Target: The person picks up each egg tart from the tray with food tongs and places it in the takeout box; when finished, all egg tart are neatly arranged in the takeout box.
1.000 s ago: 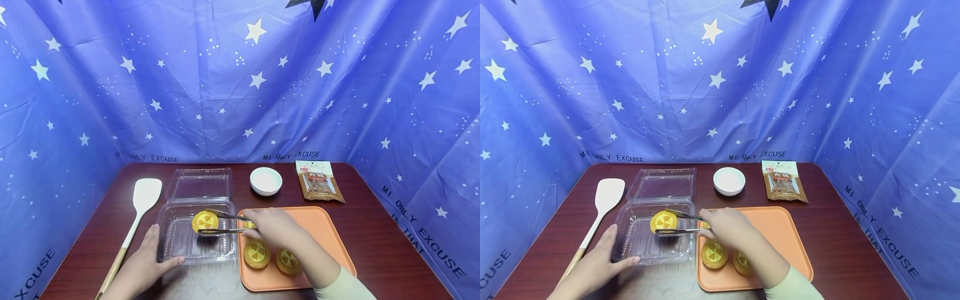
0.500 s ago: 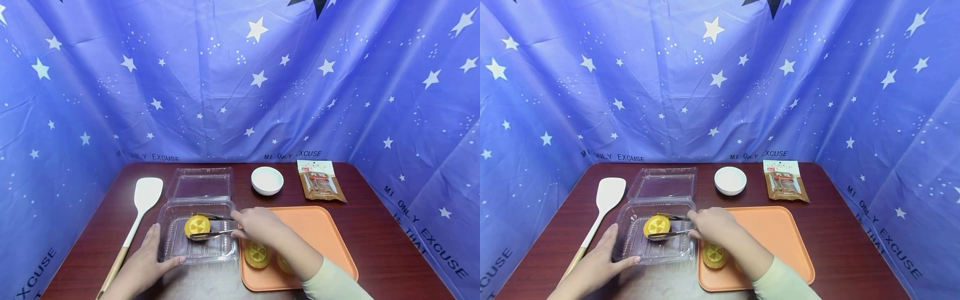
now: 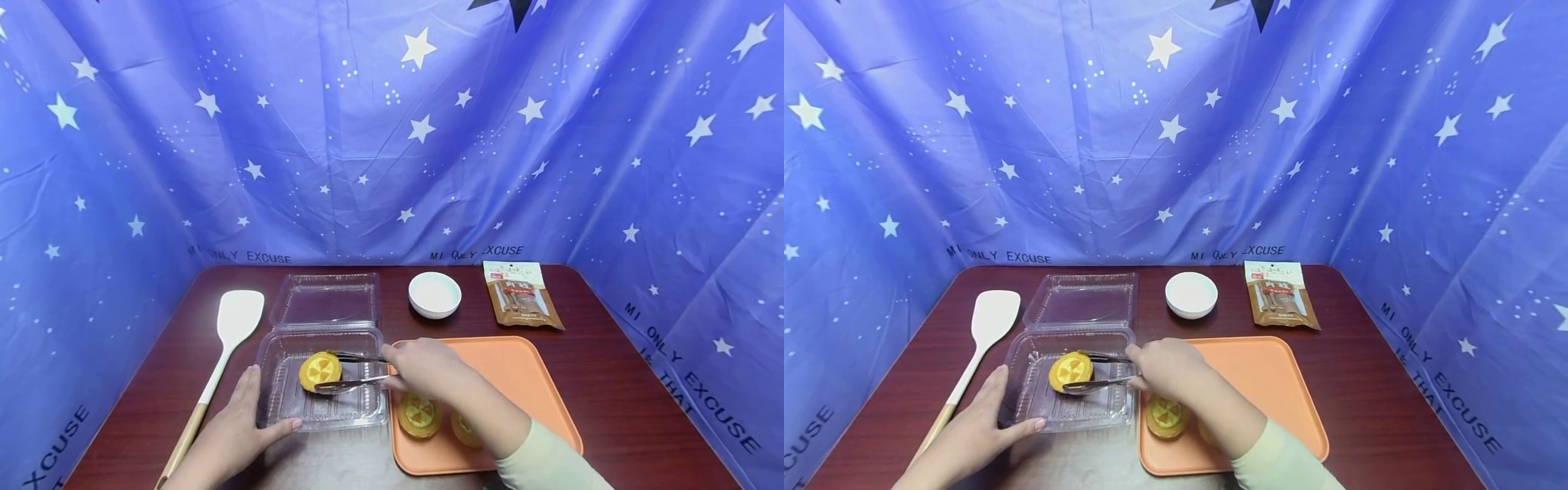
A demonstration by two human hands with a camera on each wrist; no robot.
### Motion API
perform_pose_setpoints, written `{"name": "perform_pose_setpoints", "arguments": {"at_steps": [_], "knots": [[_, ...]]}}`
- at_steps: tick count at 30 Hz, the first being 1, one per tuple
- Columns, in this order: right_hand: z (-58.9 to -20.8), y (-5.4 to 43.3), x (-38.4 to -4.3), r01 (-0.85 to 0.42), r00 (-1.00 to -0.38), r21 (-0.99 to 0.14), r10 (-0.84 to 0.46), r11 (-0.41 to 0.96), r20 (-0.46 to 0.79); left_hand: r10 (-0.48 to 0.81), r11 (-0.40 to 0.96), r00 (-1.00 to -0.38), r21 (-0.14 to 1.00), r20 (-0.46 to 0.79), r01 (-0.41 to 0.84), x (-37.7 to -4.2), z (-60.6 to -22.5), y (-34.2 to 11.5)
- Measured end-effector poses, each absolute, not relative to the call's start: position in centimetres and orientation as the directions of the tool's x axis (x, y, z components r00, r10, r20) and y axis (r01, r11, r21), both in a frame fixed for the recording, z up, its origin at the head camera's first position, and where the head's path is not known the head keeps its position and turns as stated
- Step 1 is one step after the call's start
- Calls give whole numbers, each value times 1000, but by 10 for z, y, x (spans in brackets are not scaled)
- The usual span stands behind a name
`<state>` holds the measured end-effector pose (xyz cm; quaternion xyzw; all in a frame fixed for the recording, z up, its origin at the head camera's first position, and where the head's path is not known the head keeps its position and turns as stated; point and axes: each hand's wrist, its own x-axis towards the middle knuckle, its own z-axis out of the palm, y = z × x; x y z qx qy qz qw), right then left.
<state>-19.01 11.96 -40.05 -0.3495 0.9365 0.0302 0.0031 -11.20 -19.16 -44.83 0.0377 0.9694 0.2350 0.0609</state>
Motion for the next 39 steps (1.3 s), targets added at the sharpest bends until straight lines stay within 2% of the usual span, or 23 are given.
{"name": "perform_pose_setpoints", "arguments": {"at_steps": [22,34,39], "knots": [[-406,83,-202,-690,-717,119,-697,714,19,88,882,-993,469,-81,40,-111,-449,-192],[-412,71,-207,-692,-710,158,-704,705,32,88,884,-993,466,-74,43,-111,-449,-191],[-409,71,-205,-674,-730,153,-684,723,15,93,881,-993,471,-71,48,-111,-448,-191]]}}
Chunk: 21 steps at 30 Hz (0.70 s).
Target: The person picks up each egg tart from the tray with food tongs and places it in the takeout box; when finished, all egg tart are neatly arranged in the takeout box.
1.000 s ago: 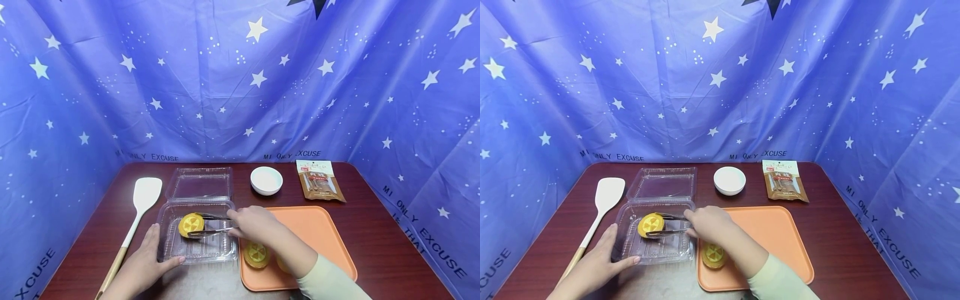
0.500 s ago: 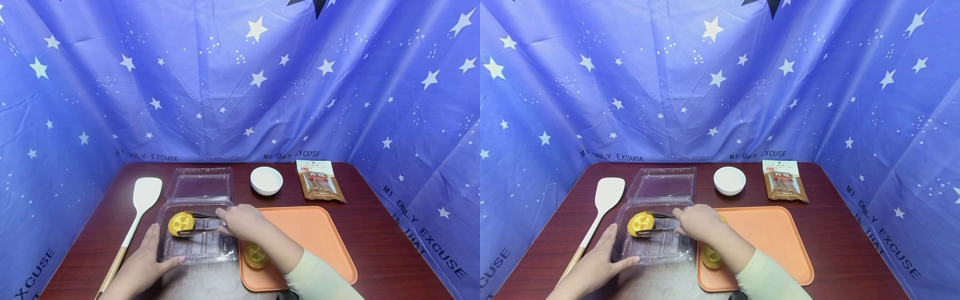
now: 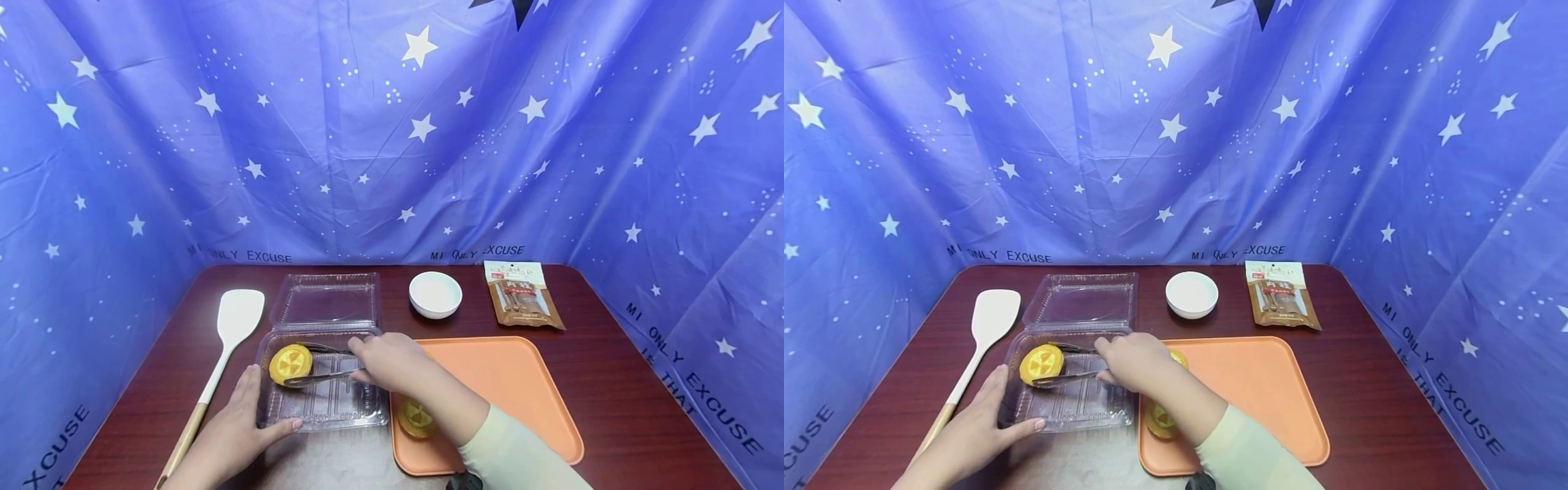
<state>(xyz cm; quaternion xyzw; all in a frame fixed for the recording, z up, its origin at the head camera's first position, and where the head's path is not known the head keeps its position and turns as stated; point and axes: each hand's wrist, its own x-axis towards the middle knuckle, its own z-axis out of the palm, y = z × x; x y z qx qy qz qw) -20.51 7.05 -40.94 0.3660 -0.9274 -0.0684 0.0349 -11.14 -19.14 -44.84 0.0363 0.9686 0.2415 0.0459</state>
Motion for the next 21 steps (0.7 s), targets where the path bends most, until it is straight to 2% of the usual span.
{"name": "perform_pose_setpoints", "arguments": {"at_steps": [8,21], "knots": [[-396,91,-202,-633,-770,83,-637,769,30,88,882,-992,469,-86,37,-112,-447,-190],[-371,169,-187,-528,-848,-44,-524,848,78,95,884,-993,464,-68,52,-111,-449,-191]]}}
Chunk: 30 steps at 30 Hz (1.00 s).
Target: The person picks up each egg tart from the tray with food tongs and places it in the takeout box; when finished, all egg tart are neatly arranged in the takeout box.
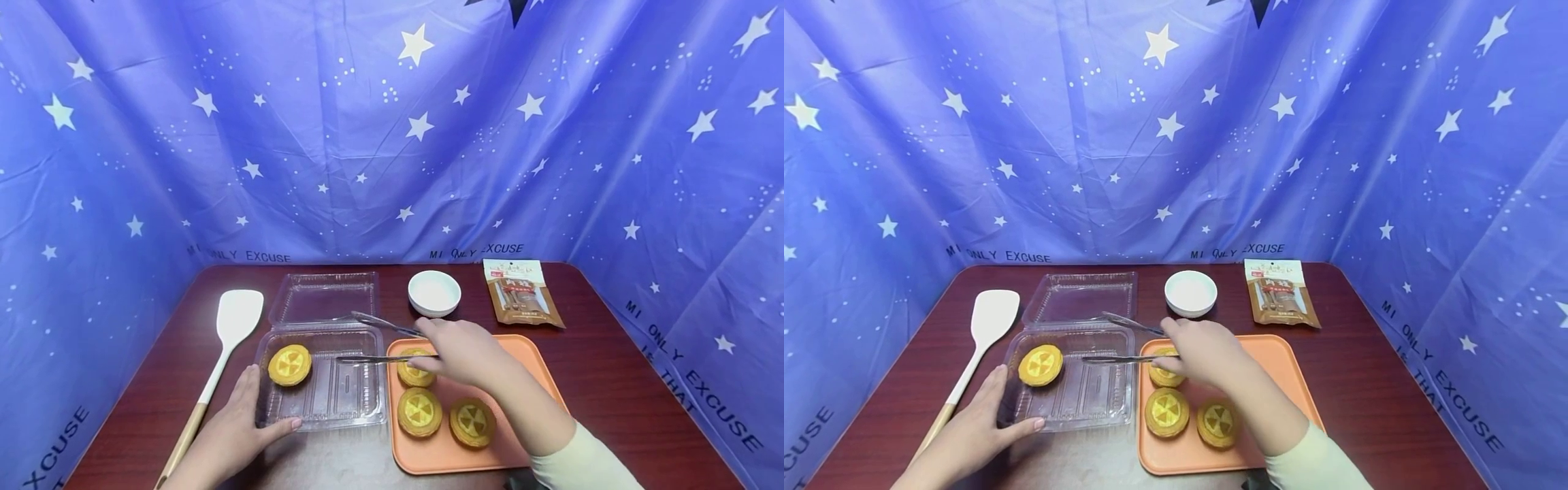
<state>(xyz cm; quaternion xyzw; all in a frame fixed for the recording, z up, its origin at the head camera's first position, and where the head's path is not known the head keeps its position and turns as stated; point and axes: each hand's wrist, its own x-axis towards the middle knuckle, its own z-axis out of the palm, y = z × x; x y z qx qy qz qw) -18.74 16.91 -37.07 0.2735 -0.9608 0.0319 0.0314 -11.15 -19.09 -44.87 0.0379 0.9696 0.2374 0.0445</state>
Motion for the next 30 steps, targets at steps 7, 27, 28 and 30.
{"name": "perform_pose_setpoints", "arguments": {"at_steps": [7,27,28,30], "knots": [[-381,210,-178,-478,-877,-91,-469,874,104,96,882,-993,468,-71,52,-110,-449,-192],[-403,250,-158,-353,-935,-170,-355,920,14,98,881,-992,471,-81,48,-111,-449,-191],[-404,251,-157,-347,-936,-177,-352,921,4,100,882,-992,469,-82,50,-111,-448,-191],[-404,254,-157,-340,-937,-195,-349,920,-12,101,883,-991,468,-88,48,-111,-448,-191]]}}
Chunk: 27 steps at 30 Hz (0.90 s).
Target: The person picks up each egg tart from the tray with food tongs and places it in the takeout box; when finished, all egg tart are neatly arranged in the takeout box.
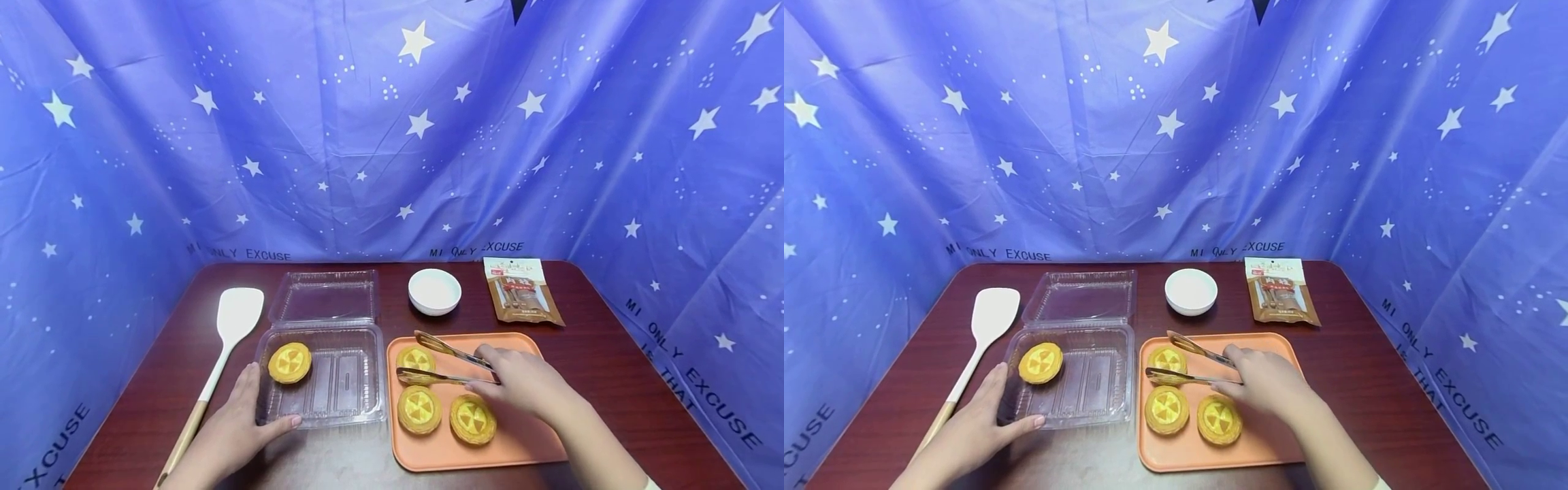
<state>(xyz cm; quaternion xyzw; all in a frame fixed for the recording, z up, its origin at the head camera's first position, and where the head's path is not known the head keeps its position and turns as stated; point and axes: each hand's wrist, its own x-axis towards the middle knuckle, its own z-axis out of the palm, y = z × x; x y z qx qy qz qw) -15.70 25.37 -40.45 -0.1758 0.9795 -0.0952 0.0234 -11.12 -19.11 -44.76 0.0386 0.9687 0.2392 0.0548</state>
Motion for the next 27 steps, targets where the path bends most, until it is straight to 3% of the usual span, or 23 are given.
{"name": "perform_pose_setpoints", "arguments": {"at_steps": [27], "knots": [[-405,265,-160,-405,-914,-100,-407,909,1,103,877,-991,477,-83,51,-112,-449,-192]]}}
